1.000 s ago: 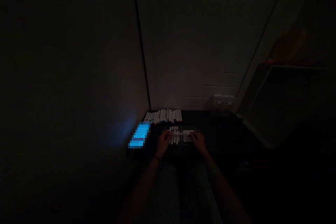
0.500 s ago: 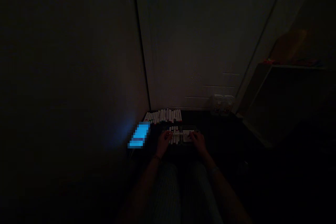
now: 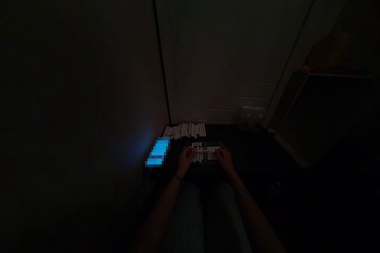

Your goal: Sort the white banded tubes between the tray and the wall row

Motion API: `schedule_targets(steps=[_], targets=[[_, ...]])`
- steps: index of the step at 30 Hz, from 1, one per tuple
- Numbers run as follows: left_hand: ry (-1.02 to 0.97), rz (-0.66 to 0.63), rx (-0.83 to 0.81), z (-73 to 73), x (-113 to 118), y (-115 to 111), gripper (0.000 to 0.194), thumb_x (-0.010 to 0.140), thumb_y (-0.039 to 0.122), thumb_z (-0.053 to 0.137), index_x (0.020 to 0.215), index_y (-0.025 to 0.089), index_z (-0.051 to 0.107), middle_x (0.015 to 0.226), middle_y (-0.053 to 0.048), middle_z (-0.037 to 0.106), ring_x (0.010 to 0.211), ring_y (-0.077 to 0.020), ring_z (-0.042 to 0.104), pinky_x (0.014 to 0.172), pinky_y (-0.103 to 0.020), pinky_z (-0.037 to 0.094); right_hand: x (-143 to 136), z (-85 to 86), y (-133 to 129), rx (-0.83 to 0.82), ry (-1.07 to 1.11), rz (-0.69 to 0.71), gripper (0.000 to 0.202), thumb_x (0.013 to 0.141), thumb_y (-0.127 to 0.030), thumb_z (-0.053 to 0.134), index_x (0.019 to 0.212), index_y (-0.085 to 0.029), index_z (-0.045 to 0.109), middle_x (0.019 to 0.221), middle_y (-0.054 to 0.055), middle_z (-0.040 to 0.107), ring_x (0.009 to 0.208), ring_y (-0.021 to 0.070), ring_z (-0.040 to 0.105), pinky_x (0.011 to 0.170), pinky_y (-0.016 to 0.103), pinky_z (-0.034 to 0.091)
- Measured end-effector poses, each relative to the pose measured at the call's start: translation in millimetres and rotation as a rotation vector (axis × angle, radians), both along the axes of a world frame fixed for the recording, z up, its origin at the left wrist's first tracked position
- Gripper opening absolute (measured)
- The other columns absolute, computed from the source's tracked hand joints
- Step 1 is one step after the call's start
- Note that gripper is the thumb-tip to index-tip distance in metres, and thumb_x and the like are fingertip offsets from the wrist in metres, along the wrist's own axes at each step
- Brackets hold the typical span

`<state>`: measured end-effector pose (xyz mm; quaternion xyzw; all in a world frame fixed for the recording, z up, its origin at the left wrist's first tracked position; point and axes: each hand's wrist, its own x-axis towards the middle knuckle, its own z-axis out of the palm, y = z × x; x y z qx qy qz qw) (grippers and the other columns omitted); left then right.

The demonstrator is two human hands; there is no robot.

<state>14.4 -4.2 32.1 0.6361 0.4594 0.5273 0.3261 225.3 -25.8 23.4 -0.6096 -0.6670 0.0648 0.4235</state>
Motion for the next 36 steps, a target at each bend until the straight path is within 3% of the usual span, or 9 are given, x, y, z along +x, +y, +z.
schedule_targets(steps=[12,19,36], targets=[[-0.008,0.001,0.009,-2.8,0.0,1.9,0.03,0.071,0.043,0.05,0.083,0.016,0.059,0.076,-0.002,0.06,0.071,-0.0141,0.053,0.066,-0.024,0.041,2.3,-3.6,4.9,-0.014,0.055,0.007,0.041,0.085,-0.038,0.029,0.075,-0.02,0.064,0.075,0.003,0.064,0.075,0.014,0.055,0.071,0.023,0.036],[-0.009,0.028,-0.023,2.7,1.2,-2.1,0.031,0.07,0.044,0.051,0.081,0.016,0.059,0.076,-0.003,0.06,0.073,-0.0148,0.054,0.067,-0.024,0.042,0.3,-0.8,2.6,0.0,0.025,-0.002,0.037,0.083,-0.043,0.035,0.076,-0.022,0.064,0.078,0.001,0.064,0.078,0.0139,0.055,0.074,0.023,0.034],[0.018,0.011,0.022,-3.6,-0.9,1.9,0.03,0.072,0.043,0.049,0.081,0.016,0.059,0.075,-0.002,0.059,0.071,-0.0136,0.053,0.065,-0.023,0.04,1.9,-5.3,4.4,0.001,-0.053,-0.011,0.034,0.084,-0.037,0.035,0.08,-0.02,0.064,0.082,0.004,0.063,0.08,0.0146,0.054,0.074,0.023,0.032]])
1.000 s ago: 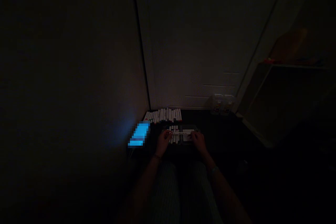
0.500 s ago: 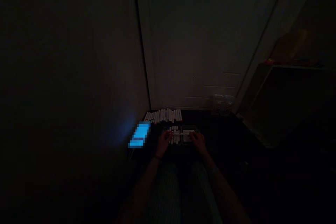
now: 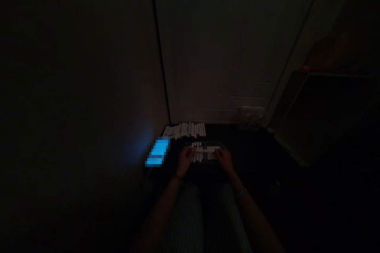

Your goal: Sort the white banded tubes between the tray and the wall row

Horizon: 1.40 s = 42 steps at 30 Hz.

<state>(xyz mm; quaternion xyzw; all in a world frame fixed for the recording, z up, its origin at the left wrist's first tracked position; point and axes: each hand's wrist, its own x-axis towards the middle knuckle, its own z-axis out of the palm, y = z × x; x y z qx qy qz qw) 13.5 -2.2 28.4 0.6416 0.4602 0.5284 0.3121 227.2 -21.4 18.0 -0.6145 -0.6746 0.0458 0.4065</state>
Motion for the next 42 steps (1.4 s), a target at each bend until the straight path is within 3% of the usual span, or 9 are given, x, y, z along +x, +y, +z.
schedule_targets(steps=[20,34,42], targets=[[0.018,0.0,0.017,3.8,0.4,-2.8,0.03,0.073,0.043,0.048,0.077,0.015,0.057,0.071,0.0,0.056,0.066,-0.0111,0.049,0.061,-0.02,0.037,-2.2,1.3,-1.6,0.013,-0.082,-0.02,0.031,0.083,-0.033,0.038,0.076,-0.019,0.065,0.079,0.004,0.064,0.078,0.0135,0.053,0.071,0.021,0.031],[0.019,0.01,0.018,-2.1,-0.8,1.4,0.029,0.073,0.042,0.049,0.079,0.015,0.057,0.073,-0.001,0.057,0.07,-0.0124,0.051,0.063,-0.022,0.039,-1.2,-1.7,0.7,0.022,-0.089,-0.002,0.029,0.084,-0.029,0.038,0.076,-0.02,0.064,0.079,0.002,0.063,0.079,0.0129,0.053,0.073,0.022,0.03],[0.0,0.012,0.007,1.1,1.2,-1.1,0.029,0.073,0.044,0.048,0.076,0.016,0.056,0.069,0.001,0.055,0.065,-0.0114,0.049,0.059,-0.021,0.037,-1.5,-1.9,-0.9,0.031,-0.049,-0.004,0.032,0.084,-0.037,0.037,0.079,-0.021,0.064,0.081,0.001,0.063,0.08,0.0131,0.053,0.075,0.022,0.03]])
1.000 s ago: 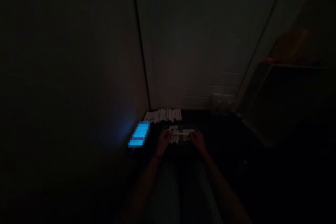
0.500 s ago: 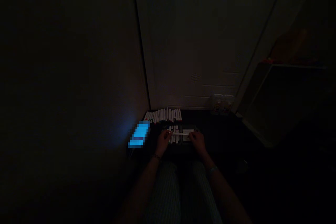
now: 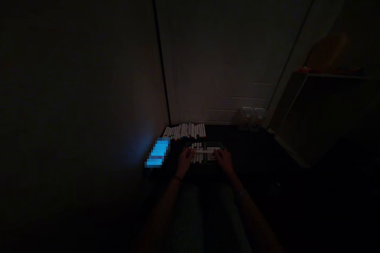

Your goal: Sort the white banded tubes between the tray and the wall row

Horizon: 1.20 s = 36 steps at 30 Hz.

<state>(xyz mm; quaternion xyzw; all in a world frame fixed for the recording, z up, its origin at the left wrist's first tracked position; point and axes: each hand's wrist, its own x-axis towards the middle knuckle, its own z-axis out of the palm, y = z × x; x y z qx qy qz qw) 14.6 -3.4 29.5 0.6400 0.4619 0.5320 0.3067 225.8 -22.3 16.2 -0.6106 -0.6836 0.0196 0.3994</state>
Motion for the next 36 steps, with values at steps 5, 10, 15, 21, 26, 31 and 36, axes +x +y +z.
schedule_targets(steps=[5,10,15,21,26,31,36], targets=[[0.003,-0.02,0.003,2.3,-0.4,-1.1,0.028,0.073,0.043,0.048,0.074,0.016,0.055,0.068,0.001,0.054,0.065,-0.0112,0.048,0.06,-0.02,0.036,-0.2,-0.6,0.5,-0.004,-0.018,-0.026,0.031,0.084,-0.035,0.037,0.081,-0.02,0.064,0.083,0.002,0.063,0.083,0.0133,0.052,0.076,0.022,0.029],[-0.002,-0.017,-0.012,1.0,0.0,-0.1,0.029,0.073,0.044,0.048,0.072,0.016,0.053,0.066,0.001,0.052,0.064,-0.0108,0.046,0.058,-0.02,0.035,-0.7,2.0,-0.3,-0.03,-0.044,-0.032,0.033,0.085,-0.033,0.035,0.079,-0.019,0.064,0.079,0.003,0.063,0.08,0.013,0.053,0.073,0.022,0.029],[0.007,-0.014,0.008,0.4,-0.2,-0.4,0.029,0.074,0.043,0.046,0.07,0.016,0.053,0.066,0.001,0.051,0.064,-0.0104,0.045,0.059,-0.02,0.035,-1.7,6.6,-3.7,-0.02,-0.006,-0.008,0.035,0.086,-0.036,0.033,0.081,-0.02,0.064,0.083,0.002,0.063,0.082,0.0124,0.053,0.075,0.022,0.029],[0.009,0.007,-0.022,1.8,-0.8,-1.3,0.03,0.072,0.045,0.047,0.068,0.016,0.053,0.066,0.001,0.052,0.065,-0.0116,0.046,0.059,-0.02,0.036,-1.0,5.9,-2.5,-0.053,-0.029,-0.013,0.034,0.085,-0.038,0.036,0.082,-0.019,0.064,0.083,0.003,0.063,0.082,0.0133,0.053,0.076,0.022,0.03],[0.024,0.003,-0.001,0.6,-0.4,0.4,0.03,0.073,0.044,0.046,0.069,0.015,0.054,0.065,0.001,0.051,0.064,-0.011,0.046,0.059,-0.02,0.036,-0.7,5.0,-2.4,-0.044,-0.046,-0.01,0.034,0.086,-0.033,0.033,0.084,-0.019,0.063,0.083,0.003,0.063,0.083,0.0132,0.053,0.076,0.022,0.03],[0.038,0.01,-0.004,1.1,-0.7,0.1,0.031,0.074,0.045,0.046,0.067,0.015,0.052,0.062,0.002,0.049,0.061,-0.0102,0.044,0.056,-0.02,0.034,-0.6,4.3,-2.0,-0.036,-0.01,0.005,0.036,0.087,-0.033,0.031,0.081,-0.019,0.064,0.08,0.002,0.064,0.081,0.0127,0.053,0.074,0.021,0.03],[0.062,0.011,-0.008,4.8,-1.2,-2.7,0.032,0.073,0.046,0.046,0.065,0.015,0.052,0.059,0.003,0.047,0.058,-0.0096,0.042,0.055,-0.019,0.032,-0.5,5.5,-2.3,-0.023,0.016,0.017,0.039,0.088,-0.034,0.028,0.081,-0.02,0.064,0.081,0.003,0.064,0.081,0.0128,0.054,0.074,0.022,0.031]])
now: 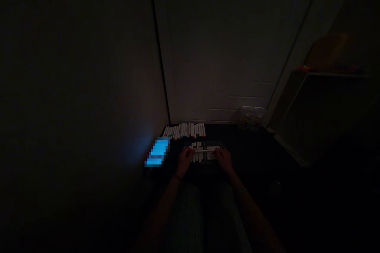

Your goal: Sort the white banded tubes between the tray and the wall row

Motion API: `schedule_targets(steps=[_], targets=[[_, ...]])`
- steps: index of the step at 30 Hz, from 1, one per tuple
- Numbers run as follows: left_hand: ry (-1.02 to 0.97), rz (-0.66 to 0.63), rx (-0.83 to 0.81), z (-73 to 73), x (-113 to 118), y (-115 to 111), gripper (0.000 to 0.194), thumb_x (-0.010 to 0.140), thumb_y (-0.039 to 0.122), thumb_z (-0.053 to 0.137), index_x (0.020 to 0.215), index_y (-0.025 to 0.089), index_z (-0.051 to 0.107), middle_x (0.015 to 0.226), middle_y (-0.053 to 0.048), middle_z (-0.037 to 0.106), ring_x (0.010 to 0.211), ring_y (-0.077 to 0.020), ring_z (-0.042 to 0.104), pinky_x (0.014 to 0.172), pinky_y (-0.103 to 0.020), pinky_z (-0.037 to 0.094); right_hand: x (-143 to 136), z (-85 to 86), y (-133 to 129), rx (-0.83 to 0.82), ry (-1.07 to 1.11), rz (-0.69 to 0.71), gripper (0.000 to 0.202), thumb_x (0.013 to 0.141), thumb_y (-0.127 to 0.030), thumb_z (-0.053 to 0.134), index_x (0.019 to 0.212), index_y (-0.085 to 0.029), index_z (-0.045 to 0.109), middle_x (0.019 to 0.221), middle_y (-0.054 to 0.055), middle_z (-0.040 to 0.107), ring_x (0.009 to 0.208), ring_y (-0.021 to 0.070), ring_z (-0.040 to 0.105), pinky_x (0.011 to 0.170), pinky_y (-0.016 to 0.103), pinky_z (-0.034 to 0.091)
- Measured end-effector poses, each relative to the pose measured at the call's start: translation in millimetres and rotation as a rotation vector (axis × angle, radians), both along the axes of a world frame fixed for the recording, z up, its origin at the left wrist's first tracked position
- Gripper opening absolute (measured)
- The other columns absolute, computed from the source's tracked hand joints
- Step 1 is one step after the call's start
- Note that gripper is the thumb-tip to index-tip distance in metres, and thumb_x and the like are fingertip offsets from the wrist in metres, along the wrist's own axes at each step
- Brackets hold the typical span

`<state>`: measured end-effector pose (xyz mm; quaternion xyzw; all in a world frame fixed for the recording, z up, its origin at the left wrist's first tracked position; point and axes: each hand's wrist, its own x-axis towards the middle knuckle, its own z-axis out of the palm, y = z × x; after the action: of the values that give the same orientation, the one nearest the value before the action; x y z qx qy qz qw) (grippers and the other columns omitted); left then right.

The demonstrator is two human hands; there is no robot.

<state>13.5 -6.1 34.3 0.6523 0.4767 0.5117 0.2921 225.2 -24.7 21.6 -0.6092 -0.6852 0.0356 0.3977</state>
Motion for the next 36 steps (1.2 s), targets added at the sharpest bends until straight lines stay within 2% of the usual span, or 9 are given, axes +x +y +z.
schedule_targets(steps=[6,15,24,30,36], targets=[[-0.026,0.009,0.011,0.4,1.7,0.2,0.033,0.073,0.046,0.045,0.066,0.015,0.053,0.062,0.002,0.049,0.061,-0.0106,0.044,0.056,-0.02,0.034,0.0,1.3,0.1,-0.016,0.028,-0.017,0.048,0.089,-0.034,0.021,0.074,-0.019,0.064,0.074,0.003,0.063,0.077,0.0131,0.054,0.073,0.022,0.032],[-0.042,0.024,0.014,-1.7,1.4,1.7,0.032,0.073,0.045,0.046,0.068,0.015,0.056,0.065,0.0,0.054,0.065,-0.0125,0.048,0.06,-0.022,0.037,-0.3,-0.5,0.3,-0.003,0.045,-0.002,0.039,0.085,-0.042,0.032,0.076,-0.02,0.063,0.077,0.001,0.063,0.08,0.0127,0.054,0.074,0.021,0.031],[-0.038,0.044,-0.01,-1.2,2.0,0.9,0.032,0.073,0.043,0.046,0.076,0.015,0.06,0.068,-0.002,0.058,0.066,-0.0143,0.05,0.061,-0.024,0.038,-0.5,-0.3,0.6,0.006,0.03,-0.059,0.038,0.086,-0.04,0.03,0.083,-0.019,0.062,0.076,0.003,0.062,0.075,0.013,0.053,0.07,0.022,0.032],[-0.034,0.05,0.001,-3.8,0.2,3.3,0.029,0.073,0.042,0.046,0.072,0.016,0.06,0.067,-0.002,0.057,0.068,-0.0147,0.051,0.063,-0.024,0.039,-0.9,0.4,-0.3,-0.019,0.011,-0.045,0.039,0.086,-0.04,0.03,0.08,-0.02,0.063,0.075,0.002,0.062,0.076,0.0125,0.053,0.072,0.021,0.032],[0.009,0.047,0.016,-7.4,0.3,6.1,0.031,0.074,0.041,0.046,0.081,0.015,0.061,0.072,-0.003,0.059,0.069,-0.0147,0.051,0.065,-0.025,0.04,-2.0,5.3,-4.7,-0.013,0.006,-0.007,0.039,0.086,-0.039,0.032,0.077,-0.021,0.065,0.079,0.002,0.063,0.081,0.0127,0.053,0.075,0.021,0.031]])
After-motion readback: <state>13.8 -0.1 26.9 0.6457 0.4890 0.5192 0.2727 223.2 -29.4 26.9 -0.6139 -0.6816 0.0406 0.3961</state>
